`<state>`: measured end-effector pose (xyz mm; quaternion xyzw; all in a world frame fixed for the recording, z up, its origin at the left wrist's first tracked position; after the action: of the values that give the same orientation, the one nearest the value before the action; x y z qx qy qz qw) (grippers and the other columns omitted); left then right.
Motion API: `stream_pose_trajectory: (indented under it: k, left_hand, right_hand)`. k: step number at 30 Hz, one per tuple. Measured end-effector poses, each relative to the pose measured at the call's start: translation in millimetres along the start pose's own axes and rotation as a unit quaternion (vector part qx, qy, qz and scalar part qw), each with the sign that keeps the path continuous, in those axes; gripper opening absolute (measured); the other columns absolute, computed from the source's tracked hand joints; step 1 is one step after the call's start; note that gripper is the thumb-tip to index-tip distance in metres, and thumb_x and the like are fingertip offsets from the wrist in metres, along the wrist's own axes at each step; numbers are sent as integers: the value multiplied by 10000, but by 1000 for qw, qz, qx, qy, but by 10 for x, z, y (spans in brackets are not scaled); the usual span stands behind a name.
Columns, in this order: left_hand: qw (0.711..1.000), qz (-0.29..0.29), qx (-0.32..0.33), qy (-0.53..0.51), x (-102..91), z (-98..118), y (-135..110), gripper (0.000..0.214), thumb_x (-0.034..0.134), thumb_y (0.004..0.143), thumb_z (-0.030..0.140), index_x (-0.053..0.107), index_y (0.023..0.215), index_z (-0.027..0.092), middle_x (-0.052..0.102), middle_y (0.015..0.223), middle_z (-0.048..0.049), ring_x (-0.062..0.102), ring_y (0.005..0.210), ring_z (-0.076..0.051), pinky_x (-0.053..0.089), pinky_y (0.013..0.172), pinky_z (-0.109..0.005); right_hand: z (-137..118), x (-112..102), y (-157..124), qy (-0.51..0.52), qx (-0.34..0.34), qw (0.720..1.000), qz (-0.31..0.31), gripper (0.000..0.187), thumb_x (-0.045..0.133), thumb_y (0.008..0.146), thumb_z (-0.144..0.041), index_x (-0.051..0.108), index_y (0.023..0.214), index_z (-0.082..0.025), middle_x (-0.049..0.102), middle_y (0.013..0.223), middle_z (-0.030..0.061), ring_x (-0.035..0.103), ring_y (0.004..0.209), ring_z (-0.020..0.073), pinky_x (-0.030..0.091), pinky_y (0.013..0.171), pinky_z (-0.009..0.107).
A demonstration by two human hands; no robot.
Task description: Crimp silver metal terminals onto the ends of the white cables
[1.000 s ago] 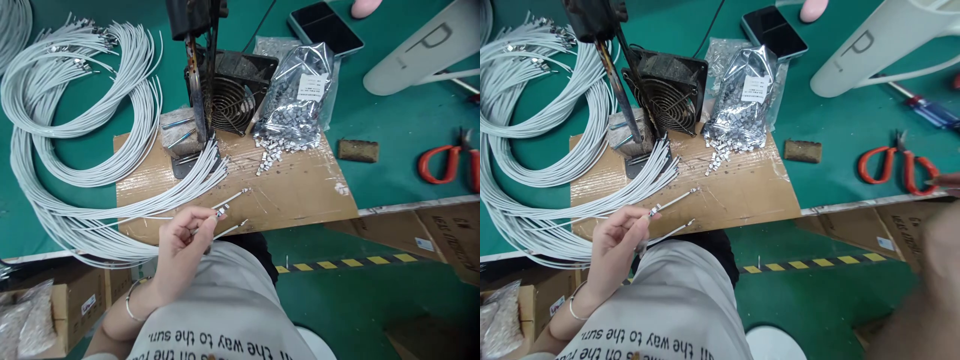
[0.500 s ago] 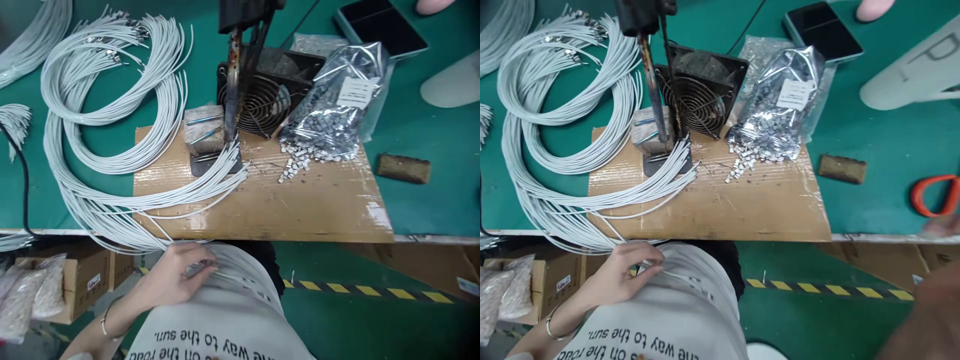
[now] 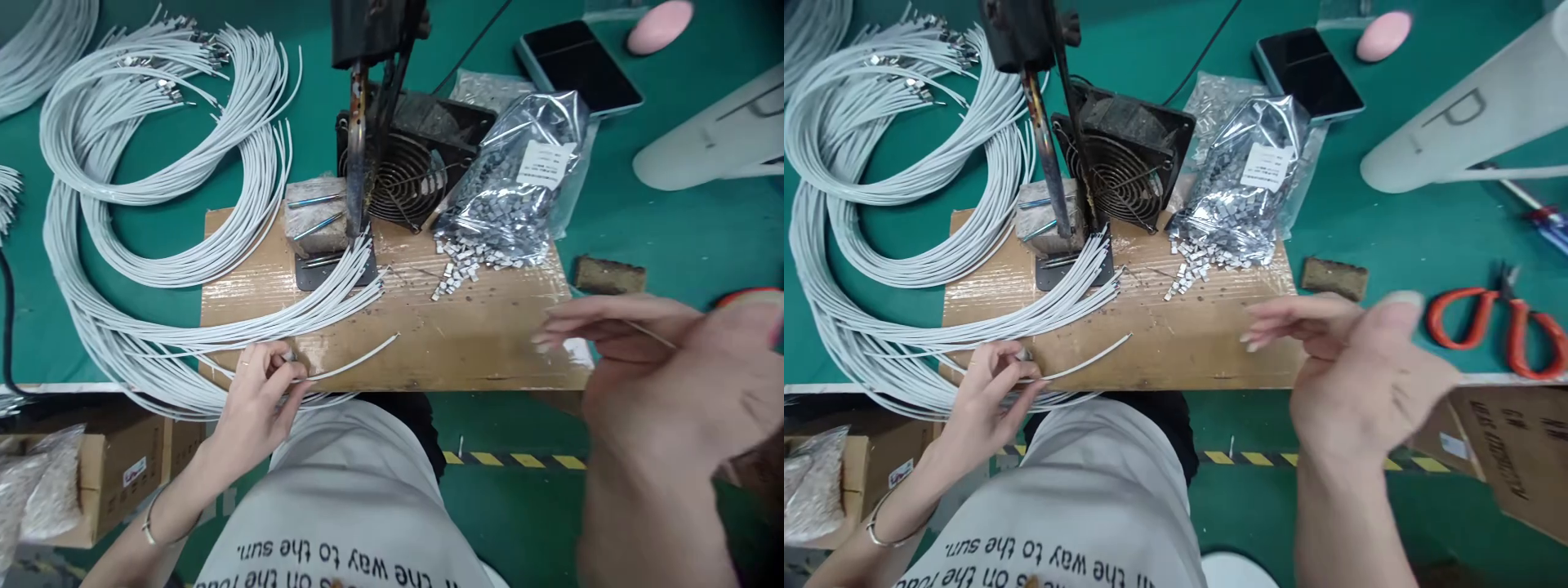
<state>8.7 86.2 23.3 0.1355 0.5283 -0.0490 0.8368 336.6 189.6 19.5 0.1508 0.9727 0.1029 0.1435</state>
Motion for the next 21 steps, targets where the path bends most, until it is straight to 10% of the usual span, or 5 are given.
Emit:
stream_pose_trajectory:
  k: [4, 9, 21]
  left_hand:
    - [974, -117, -61, -184, 87, -28, 101, 124, 559, 1045, 100, 591, 1056, 220, 702, 1000, -48, 697, 885, -178, 564, 771, -297]
    - [872, -248, -144, -397, 287, 304, 310, 282, 739, 1008, 281, 623, 1264, 255, 743, 968, -1, 624, 696, -118, 503, 615, -238]
    - [768, -52, -273, -577, 440, 334, 596, 91, 766, 958, 209, 706, 896, 182, 676, 709, 25, 597, 609, -79, 501, 579, -169]
  right_hand:
    - [31, 141, -89, 87, 36, 995, -38, 564, 607, 1032, -657, 824, 885, -158, 764, 770, 124, 720, 604, 227, 559, 505, 371]
    - [-135, 418, -279, 68, 13, 993, -98, 437, 613, 1092, -423, 718, 715, -227, 661, 650, 15, 643, 601, 174, 505, 568, 331]
    - [-239, 895, -564, 172, 85, 954, -231, 208, 738, 994, -208, 890, 1056, -336, 737, 812, 10, 610, 596, 117, 452, 492, 242]
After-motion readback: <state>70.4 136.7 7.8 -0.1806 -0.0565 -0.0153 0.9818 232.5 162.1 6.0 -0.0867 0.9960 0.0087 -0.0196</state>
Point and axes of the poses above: each hand's wrist, its own y-axis towards the middle knuckle, its own x-axis out of the palm, z = x × y, the point moved 9 cm from there along y, towards the middle knuckle
